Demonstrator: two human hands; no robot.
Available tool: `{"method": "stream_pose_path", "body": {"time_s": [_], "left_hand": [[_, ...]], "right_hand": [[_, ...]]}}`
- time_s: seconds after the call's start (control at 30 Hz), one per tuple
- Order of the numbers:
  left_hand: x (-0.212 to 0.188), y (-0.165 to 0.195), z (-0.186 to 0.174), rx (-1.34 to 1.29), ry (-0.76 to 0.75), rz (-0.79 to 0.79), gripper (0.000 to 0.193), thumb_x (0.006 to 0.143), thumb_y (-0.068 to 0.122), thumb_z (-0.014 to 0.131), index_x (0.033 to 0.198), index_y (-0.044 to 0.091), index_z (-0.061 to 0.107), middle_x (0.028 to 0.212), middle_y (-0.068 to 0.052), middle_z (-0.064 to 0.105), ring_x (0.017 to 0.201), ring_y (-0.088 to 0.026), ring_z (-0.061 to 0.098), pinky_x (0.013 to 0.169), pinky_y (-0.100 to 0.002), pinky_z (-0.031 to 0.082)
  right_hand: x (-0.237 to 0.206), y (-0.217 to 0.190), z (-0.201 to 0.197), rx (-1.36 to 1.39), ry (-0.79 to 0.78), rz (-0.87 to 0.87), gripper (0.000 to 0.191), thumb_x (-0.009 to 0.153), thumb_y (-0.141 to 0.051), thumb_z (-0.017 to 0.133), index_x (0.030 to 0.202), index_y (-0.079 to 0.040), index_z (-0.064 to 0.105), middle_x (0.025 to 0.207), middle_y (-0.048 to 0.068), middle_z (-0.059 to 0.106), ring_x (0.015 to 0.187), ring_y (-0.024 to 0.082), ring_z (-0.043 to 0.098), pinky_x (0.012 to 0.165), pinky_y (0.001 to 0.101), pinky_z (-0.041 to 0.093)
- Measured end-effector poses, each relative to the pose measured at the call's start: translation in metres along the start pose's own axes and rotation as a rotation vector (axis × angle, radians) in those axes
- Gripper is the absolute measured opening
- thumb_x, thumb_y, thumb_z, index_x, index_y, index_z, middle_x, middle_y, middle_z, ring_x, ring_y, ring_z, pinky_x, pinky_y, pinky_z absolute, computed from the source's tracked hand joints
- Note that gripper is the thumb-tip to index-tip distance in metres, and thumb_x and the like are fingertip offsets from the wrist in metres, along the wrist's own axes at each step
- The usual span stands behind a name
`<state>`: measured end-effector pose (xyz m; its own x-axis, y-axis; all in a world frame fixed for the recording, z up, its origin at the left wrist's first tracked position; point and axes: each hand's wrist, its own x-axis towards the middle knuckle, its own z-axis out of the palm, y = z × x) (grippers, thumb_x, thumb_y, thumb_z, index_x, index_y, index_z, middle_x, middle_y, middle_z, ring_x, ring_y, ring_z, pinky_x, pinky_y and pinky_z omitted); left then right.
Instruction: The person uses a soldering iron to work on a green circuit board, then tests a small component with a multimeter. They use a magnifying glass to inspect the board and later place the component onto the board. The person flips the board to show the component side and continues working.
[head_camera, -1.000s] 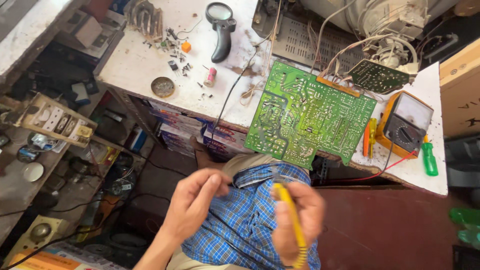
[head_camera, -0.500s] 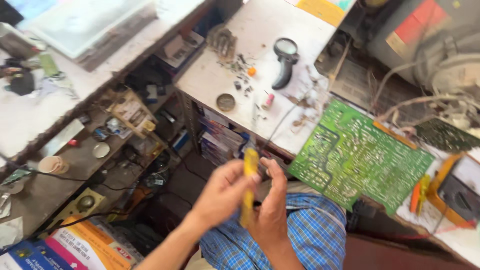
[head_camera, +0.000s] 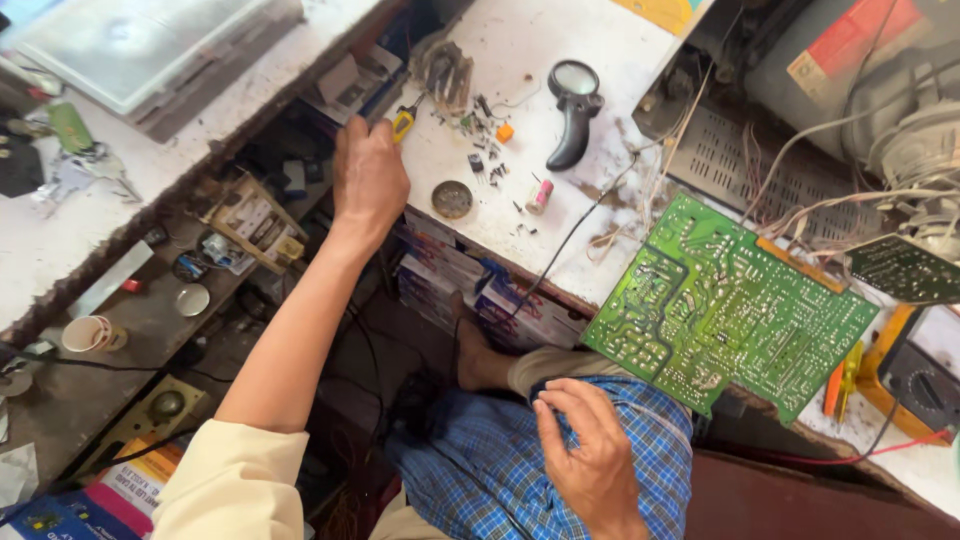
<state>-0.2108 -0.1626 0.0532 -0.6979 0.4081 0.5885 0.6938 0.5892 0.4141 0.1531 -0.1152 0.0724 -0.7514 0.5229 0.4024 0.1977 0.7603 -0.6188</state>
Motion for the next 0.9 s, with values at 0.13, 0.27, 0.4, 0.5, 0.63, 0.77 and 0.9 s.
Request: {"method": "stream_pose_path", "body": {"time_s": [0.13,0.27,0.4,0.5,0.63,0.77,0.9], "left_hand": [[-0.017,0.022,-0.004,0.016,0.145,0.204,0.014,0.093,0.002,0.065,0.106,0.002,0.069,0.109,-0.016,0.062,0.102,-0.034,0.059,0.084,-0.049,0.045],[-0.050,0.068,-0.002,-0.465,-0.099,0.322,0.010,0.086,0.008,0.074,0.096,0.006,0.074,0.099,-0.009,0.064,0.098,-0.032,0.060,0.087,-0.044,0.048],[-0.057,0.096,0.012,-0.435,-0.165,0.351,0.011,0.083,0.011,0.077,0.092,0.006,0.076,0.095,-0.009,0.063,0.093,-0.031,0.059,0.081,-0.044,0.048],[-0.055,0.105,0.023,-0.387,-0.201,0.355,0.009,0.082,0.011,0.077,0.088,0.006,0.074,0.095,-0.011,0.063,0.092,-0.032,0.058,0.081,-0.043,0.048],[-0.054,0.110,0.030,-0.316,-0.220,0.364,0.006,0.083,0.004,0.073,0.083,0.004,0.067,0.095,-0.013,0.061,0.094,-0.034,0.058,0.083,-0.044,0.047],[-0.060,0.114,0.025,-0.534,-0.167,0.395,0.011,0.086,0.000,0.068,0.095,0.001,0.061,0.099,-0.017,0.060,0.094,-0.039,0.055,0.084,-0.046,0.045],[-0.094,0.130,0.004,-1.089,-0.414,-0.076,0.003,0.102,0.003,0.058,0.105,0.001,0.058,0.095,-0.012,0.059,0.090,-0.025,0.058,0.082,-0.034,0.049]], "right_hand": [[0.001,0.001,-0.005,0.000,0.041,0.037,0.013,0.083,-0.003,0.076,0.095,-0.003,0.071,0.101,0.010,0.073,0.093,0.026,0.072,0.080,0.0344,0.058],[0.007,-0.003,0.000,0.021,0.042,0.019,0.012,0.084,-0.003,0.076,0.095,-0.004,0.071,0.100,0.009,0.073,0.092,0.025,0.072,0.080,0.0336,0.058],[0.003,-0.006,-0.002,0.043,0.004,0.019,0.013,0.084,-0.003,0.076,0.096,-0.003,0.071,0.100,0.010,0.073,0.092,0.025,0.072,0.078,0.0324,0.059],[-0.002,-0.004,-0.007,0.006,0.033,0.055,0.012,0.083,-0.003,0.077,0.094,-0.004,0.072,0.099,0.009,0.073,0.091,0.025,0.072,0.078,0.0335,0.058],[-0.007,0.003,-0.012,0.013,0.057,0.070,0.012,0.084,-0.003,0.077,0.094,-0.004,0.071,0.099,0.009,0.073,0.091,0.025,0.072,0.079,0.0338,0.058],[-0.009,0.006,-0.015,0.057,0.055,0.088,0.012,0.085,-0.003,0.077,0.095,-0.004,0.072,0.099,0.009,0.073,0.089,0.023,0.072,0.073,0.0316,0.059],[-0.003,0.007,-0.020,0.122,0.110,0.225,0.013,0.088,-0.002,0.075,0.100,-0.002,0.073,0.100,0.009,0.076,0.078,0.018,0.073,0.069,0.0293,0.059]]}}
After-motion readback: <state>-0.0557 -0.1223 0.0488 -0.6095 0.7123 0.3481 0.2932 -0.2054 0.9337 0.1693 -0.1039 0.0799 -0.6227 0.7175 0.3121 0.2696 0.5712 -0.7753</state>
